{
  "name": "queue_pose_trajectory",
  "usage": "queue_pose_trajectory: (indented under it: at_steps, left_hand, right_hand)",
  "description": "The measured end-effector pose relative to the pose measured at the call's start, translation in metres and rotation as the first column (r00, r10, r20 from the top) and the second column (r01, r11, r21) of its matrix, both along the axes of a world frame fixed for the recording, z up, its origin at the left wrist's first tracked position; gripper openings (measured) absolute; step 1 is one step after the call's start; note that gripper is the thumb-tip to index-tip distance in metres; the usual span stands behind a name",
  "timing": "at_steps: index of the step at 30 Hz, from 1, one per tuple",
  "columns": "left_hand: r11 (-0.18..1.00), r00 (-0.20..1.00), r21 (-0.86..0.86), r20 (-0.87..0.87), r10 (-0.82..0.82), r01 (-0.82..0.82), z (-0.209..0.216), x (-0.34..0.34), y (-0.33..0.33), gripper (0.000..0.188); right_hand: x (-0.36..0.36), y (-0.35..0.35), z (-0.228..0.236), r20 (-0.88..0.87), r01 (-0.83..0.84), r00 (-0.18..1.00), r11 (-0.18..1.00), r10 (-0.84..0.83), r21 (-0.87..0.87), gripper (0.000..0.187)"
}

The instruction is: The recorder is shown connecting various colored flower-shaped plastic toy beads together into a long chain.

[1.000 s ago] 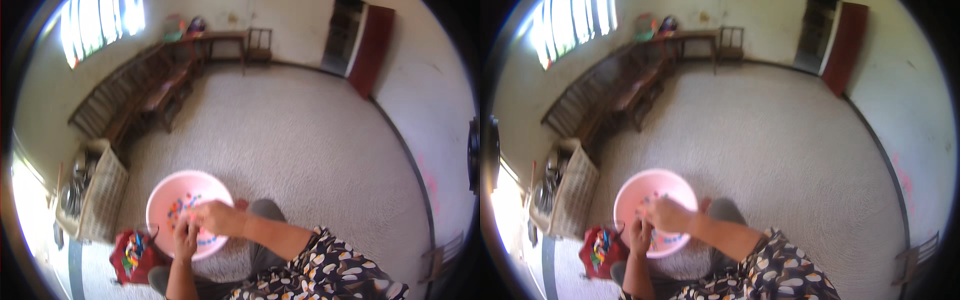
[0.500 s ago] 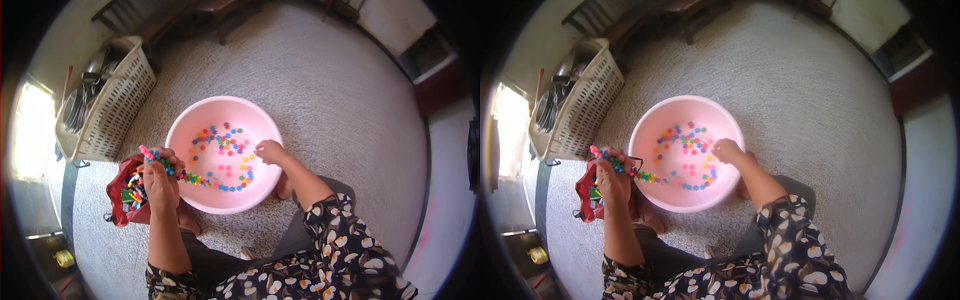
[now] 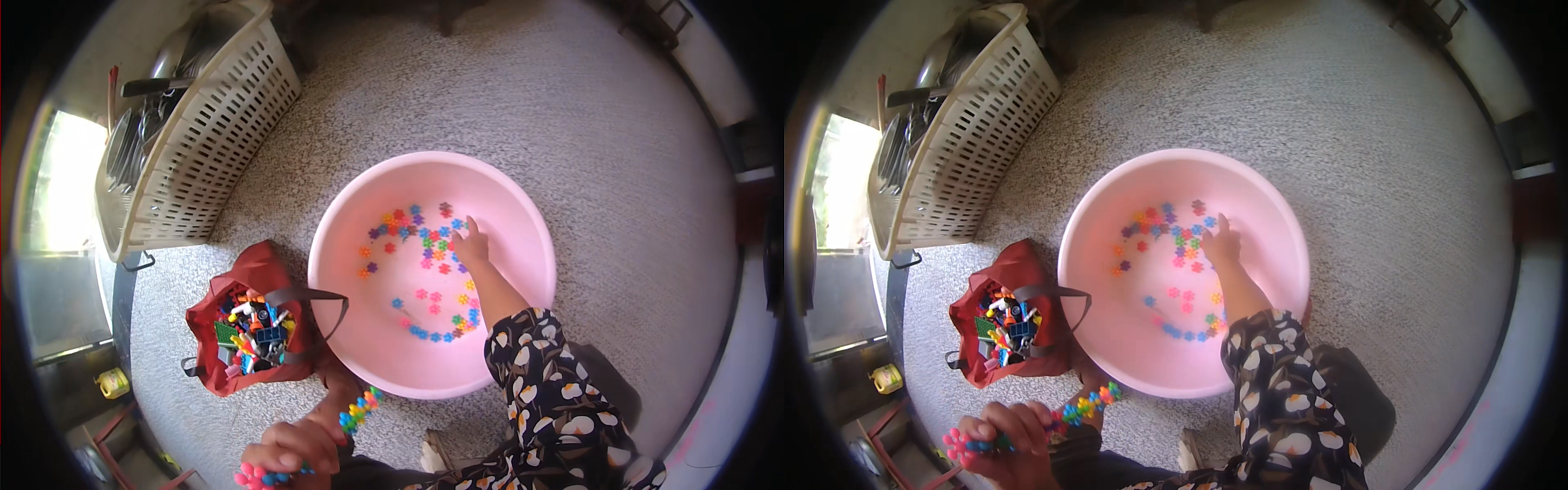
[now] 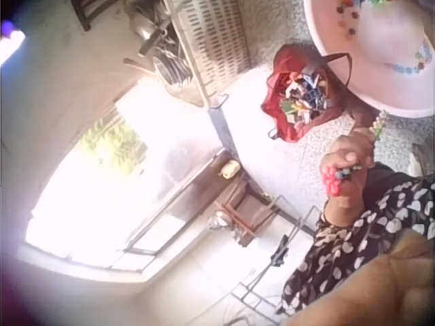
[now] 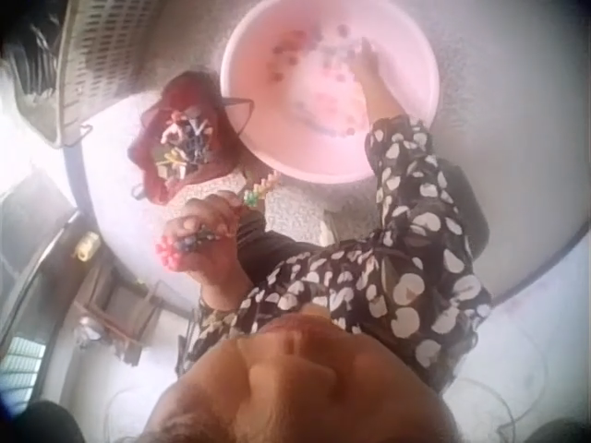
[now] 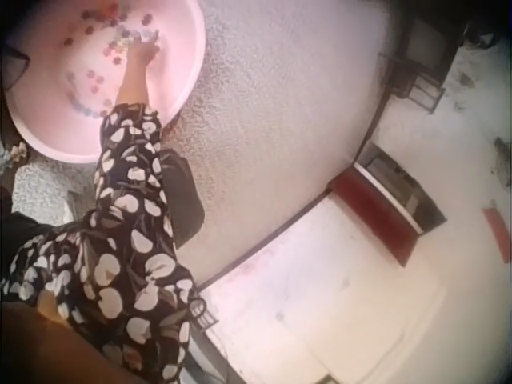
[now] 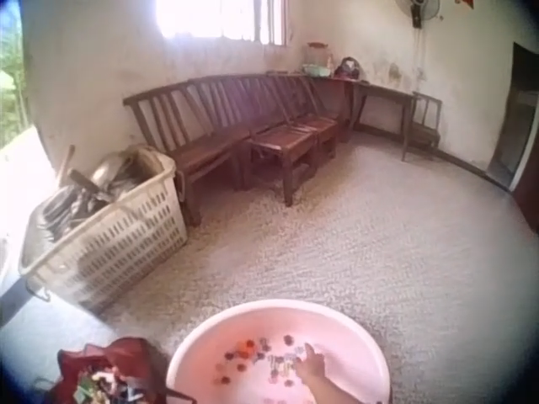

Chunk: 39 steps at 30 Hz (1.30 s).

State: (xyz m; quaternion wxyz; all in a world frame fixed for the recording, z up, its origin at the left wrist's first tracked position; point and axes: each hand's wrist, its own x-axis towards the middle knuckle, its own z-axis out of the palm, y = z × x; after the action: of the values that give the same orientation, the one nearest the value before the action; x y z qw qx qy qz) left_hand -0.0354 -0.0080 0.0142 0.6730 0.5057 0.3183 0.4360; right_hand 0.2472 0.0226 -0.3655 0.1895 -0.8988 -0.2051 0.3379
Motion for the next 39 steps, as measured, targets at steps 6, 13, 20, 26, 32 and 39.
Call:
queue_pose_trajectory:
  at_steps: [6,13,20,26,32,39]
  left_hand:
    - [0.98,1.0,-0.199,0.011,0.029,-0.026,-0.013,0.005,0.006,0.046]
    - [0.979,0.996,-0.201,0.072,0.048,-0.032,-0.02,0.006,0.002,0.04]
    - [0.981,0.993,-0.161,-0.06,0.098,-0.107,-0.003,0.011,-0.005,0.042]
    - [0.991,0.992,-0.045,0.006,-0.126,0.127,-0.003,0.019,-0.016,0.026]
    - [0.989,0.992,0.079,0.0,-0.127,0.126,0.002,0.02,-0.019,0.023]
    - [0.989,0.981,0.038,0.127,-0.147,0.143,0.01,0.022,-0.016,0.028]
  right_hand:
    - [-0.039,0.08,-0.024,0.388,-0.334,0.88,0.938,0.275,0.091,0.056]
    - [-0.114,0.024,-0.028,0.437,-0.816,0.5,0.576,0.747,-0.051,0.024]
    - [-0.127,-0.088,0.004,0.035,-0.884,0.465,0.461,0.885,0.081,0.018]
    - [-0.082,-0.116,0.031,-0.319,-0.636,0.686,0.752,0.654,0.174,0.018]
    - [-0.088,-0.094,0.166,-0.937,0.003,0.344,0.998,0.058,0.063,0.014]
    - [-0.082,-0.09,0.298,-0.905,0.187,0.266,0.903,0.331,0.386,0.018]
